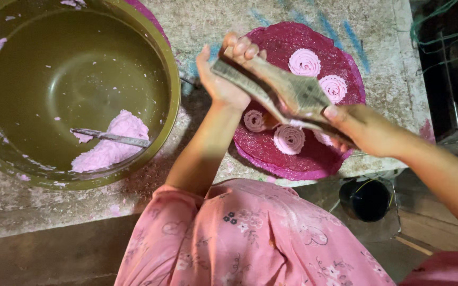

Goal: The person sits at a workbench and uses a hand-held wooden extruder press to pipe pink paste into spiral rosettes onto round magenta boards. They load paste from a large bowl into the press, squeeze rosettes one at a time onto the boards, and stack finished boards on woven bamboo trays.

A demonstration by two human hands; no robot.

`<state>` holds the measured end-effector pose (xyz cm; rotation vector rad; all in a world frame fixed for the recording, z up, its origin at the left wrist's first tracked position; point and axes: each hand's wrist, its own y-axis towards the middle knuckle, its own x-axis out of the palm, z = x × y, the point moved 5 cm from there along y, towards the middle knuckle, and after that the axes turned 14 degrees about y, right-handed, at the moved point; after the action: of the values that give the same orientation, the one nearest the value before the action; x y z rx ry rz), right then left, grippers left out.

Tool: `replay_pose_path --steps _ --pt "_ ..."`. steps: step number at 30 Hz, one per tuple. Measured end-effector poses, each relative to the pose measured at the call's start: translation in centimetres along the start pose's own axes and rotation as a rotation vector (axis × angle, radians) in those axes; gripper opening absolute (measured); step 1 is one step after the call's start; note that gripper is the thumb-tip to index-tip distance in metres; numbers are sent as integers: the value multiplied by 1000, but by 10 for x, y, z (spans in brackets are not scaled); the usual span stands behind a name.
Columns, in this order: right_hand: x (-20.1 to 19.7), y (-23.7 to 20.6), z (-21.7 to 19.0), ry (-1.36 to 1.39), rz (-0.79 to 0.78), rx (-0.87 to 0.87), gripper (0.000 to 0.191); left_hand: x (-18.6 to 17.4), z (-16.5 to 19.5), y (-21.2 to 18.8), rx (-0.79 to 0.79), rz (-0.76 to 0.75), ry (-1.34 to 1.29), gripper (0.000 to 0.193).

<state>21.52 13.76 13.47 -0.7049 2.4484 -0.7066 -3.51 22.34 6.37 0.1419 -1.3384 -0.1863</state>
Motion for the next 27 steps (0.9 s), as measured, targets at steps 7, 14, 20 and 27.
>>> replay_pose_path --steps 7,14,20,27 --pt "24 40 -12 -77 81 -165 74 -10 38 26 18 -98 46 47" --pt "48 16 8 86 -36 -38 74 -23 37 -13 -23 95 92 46" --pt "4 2 9 -82 137 43 75 -20 -16 9 -45 71 -35 46" --pt "25 42 -15 -121 156 -184 73 -23 23 39 -44 11 44 46"
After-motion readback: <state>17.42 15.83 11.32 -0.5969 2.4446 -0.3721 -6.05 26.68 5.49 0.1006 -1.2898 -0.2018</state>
